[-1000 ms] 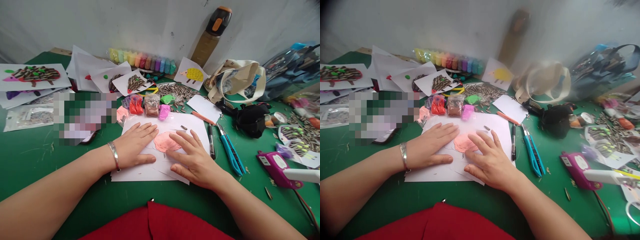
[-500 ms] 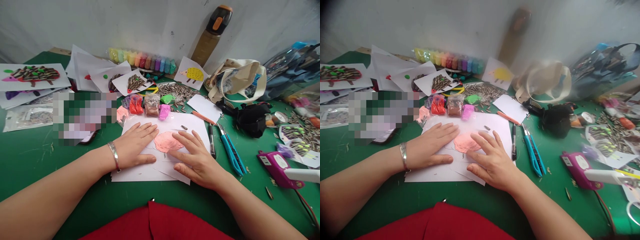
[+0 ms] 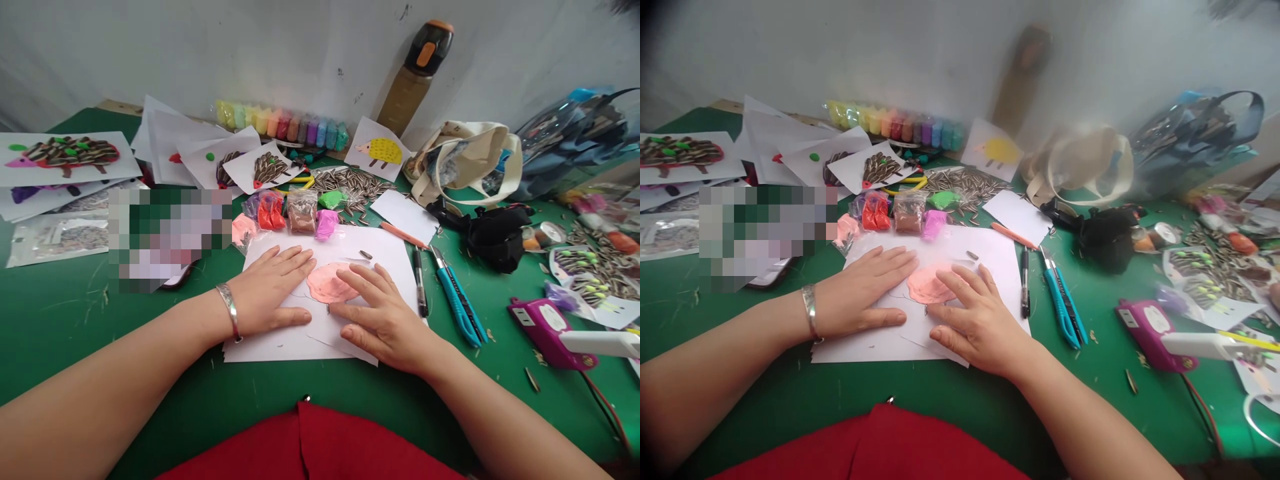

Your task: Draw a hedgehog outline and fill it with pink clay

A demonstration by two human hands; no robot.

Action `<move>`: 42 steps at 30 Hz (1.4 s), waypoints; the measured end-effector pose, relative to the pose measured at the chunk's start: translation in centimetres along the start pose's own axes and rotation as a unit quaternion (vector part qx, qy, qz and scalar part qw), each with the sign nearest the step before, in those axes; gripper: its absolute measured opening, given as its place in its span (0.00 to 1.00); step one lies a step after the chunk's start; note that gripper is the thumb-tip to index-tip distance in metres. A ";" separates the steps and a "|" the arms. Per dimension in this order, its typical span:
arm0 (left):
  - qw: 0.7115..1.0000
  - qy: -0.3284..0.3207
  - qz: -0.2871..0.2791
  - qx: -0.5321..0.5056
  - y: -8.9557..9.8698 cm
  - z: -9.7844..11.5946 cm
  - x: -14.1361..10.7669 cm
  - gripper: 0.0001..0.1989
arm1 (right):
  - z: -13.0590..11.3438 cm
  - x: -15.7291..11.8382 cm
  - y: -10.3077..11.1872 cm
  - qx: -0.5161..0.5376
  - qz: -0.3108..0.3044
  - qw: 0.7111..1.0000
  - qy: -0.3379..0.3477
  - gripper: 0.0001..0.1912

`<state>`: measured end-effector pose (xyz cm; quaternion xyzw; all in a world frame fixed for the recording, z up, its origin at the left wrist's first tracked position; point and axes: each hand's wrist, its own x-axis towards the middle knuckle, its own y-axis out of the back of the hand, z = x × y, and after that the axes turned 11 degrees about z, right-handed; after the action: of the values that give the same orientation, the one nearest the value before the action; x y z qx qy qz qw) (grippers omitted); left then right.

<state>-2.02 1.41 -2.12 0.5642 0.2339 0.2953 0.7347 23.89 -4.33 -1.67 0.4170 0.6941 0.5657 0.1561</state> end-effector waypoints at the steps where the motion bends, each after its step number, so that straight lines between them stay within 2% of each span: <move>1: 1.000 0.002 -0.009 -0.002 0.1 0.0 0.1 0.43 | 0.0 0.0 0.0 0.002 0.001 1.000 0.001 0.19; 7: 1.000 0.009 -0.028 -0.003 0.6 0.2 0.2 0.44 | -0.5 0.1 -0.2 -0.017 0.005 0.999 0.027 0.21; 30: 0.999 0.010 -0.031 -0.005 0.4 0.3 0.3 0.45 | -0.8 0.6 -0.8 -0.047 0.008 0.999 0.021 0.22; 42: 1.000 0.009 -0.017 -0.011 0.4 0.3 0.2 0.44 | -0.8 0.9 -0.6 -0.055 -0.022 0.998 0.012 0.23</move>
<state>-1.76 1.45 -1.70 0.5495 0.2468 0.2906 0.7434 22.58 -4.17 -1.70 0.3857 0.6730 0.6041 0.1826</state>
